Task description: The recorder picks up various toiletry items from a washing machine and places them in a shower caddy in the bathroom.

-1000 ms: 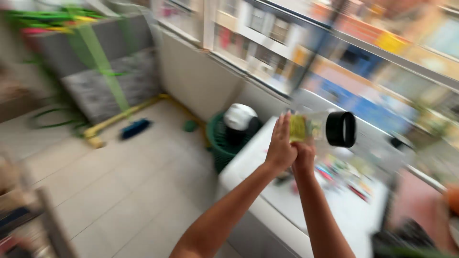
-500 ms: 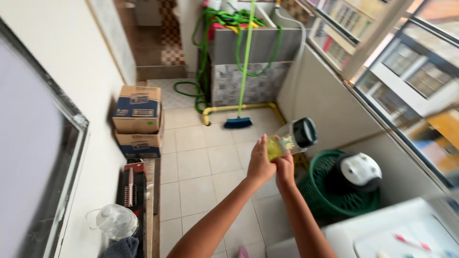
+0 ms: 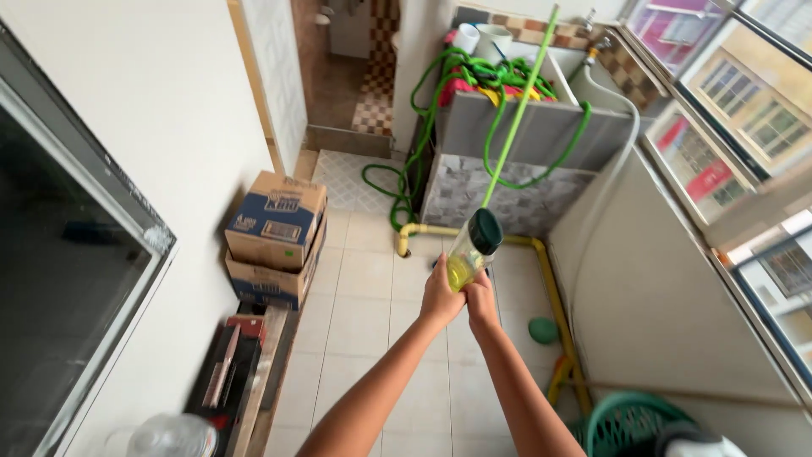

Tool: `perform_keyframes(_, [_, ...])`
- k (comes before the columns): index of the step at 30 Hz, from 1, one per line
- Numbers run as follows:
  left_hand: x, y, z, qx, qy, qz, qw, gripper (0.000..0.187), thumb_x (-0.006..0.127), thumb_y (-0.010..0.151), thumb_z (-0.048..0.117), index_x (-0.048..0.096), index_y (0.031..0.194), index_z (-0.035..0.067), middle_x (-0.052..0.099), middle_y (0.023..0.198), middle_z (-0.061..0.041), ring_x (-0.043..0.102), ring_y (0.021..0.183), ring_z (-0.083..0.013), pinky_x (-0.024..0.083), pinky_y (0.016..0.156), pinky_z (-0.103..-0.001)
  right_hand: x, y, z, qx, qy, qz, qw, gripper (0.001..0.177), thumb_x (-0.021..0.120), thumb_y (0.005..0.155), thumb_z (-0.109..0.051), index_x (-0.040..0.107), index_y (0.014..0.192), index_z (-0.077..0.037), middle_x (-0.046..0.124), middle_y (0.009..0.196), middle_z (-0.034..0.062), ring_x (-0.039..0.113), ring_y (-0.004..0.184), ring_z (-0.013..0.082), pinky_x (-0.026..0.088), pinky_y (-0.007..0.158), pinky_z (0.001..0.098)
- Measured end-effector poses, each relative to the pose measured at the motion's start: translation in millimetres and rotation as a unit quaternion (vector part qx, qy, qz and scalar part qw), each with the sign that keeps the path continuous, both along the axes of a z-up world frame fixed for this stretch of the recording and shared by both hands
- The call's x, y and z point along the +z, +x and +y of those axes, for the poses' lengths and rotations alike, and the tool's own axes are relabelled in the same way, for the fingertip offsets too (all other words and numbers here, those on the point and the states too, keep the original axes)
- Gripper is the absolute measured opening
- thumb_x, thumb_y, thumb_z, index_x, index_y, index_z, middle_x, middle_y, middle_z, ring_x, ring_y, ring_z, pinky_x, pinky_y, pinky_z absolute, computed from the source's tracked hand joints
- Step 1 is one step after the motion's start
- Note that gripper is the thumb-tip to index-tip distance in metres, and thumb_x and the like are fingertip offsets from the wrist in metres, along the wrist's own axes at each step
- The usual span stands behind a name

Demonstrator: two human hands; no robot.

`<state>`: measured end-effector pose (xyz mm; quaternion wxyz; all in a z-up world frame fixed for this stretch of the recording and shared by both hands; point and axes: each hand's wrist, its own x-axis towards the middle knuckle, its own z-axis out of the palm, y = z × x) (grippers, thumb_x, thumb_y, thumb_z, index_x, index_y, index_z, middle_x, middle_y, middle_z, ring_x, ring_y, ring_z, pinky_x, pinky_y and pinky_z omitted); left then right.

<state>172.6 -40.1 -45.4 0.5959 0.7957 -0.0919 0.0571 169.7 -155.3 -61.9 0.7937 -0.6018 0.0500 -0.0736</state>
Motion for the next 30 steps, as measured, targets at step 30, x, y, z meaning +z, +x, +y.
perform_keyframes(30, [-42.3,670.8,100.7,0.122,0.020,-0.037,0.992,0.054,0.073,0.073,0.011,0.051,0.122,0.009,0.069,0.109,-0.024,0.063,0.106,-0.0471,0.052,0.085,-0.054,-60.9,701.6,97.6,0.131,-0.030,0.024,0.991,0.063,0.055,0.075,0.007,0.056,0.137,-0.003,0.067,0.123,0.0069,0.063,0.116,0.0222,0.048,0.099,0.0348])
